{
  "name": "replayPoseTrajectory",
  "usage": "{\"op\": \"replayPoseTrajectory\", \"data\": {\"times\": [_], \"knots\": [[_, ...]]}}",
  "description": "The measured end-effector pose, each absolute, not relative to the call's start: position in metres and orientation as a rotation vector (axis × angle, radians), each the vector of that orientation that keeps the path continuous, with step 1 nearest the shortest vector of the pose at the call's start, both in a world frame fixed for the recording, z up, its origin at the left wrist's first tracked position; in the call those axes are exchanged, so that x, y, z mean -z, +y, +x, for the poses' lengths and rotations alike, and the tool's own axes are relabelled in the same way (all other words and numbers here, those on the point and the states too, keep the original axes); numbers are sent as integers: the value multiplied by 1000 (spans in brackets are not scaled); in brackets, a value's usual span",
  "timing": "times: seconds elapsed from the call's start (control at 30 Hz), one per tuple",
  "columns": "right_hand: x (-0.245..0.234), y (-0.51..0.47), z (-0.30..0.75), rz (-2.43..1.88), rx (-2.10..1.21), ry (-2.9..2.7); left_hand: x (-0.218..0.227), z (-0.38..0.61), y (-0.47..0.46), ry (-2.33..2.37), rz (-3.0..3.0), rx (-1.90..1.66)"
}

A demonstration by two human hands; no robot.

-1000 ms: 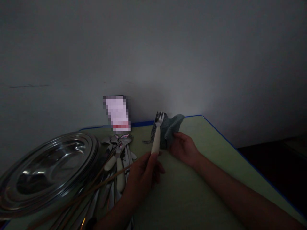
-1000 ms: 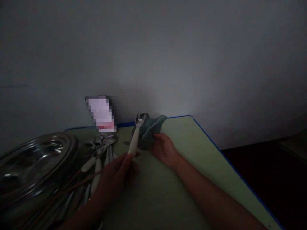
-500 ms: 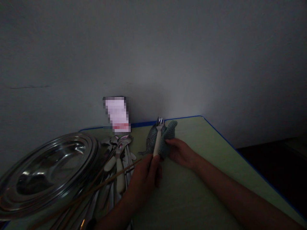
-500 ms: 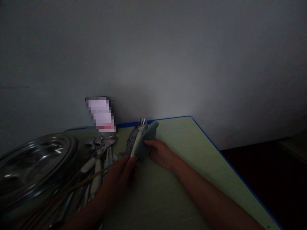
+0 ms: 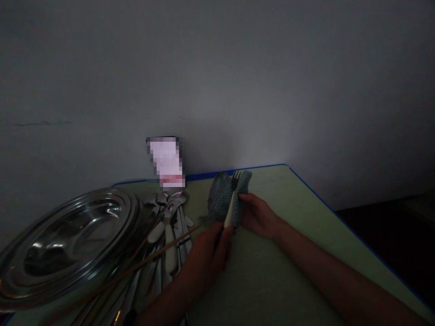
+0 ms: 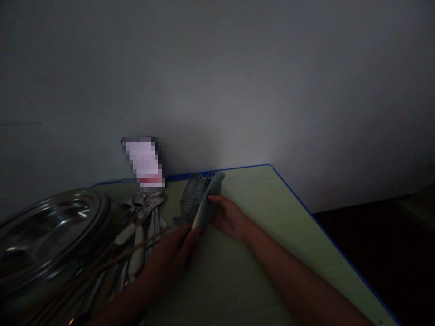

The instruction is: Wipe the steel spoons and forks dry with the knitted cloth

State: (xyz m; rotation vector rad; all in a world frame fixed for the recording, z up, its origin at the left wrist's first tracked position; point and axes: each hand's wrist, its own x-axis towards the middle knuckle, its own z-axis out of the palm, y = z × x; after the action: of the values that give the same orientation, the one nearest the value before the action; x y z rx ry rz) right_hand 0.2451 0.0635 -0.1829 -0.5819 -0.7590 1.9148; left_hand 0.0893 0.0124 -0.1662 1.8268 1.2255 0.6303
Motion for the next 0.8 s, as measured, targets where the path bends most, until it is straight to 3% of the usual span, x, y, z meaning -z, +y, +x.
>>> {"op": "replayPoseTrajectory", "data": {"times": [0.8], "knots": [[184,62,242,-650,-1775,-863,166,89,16,1240,1873,-616]]}}
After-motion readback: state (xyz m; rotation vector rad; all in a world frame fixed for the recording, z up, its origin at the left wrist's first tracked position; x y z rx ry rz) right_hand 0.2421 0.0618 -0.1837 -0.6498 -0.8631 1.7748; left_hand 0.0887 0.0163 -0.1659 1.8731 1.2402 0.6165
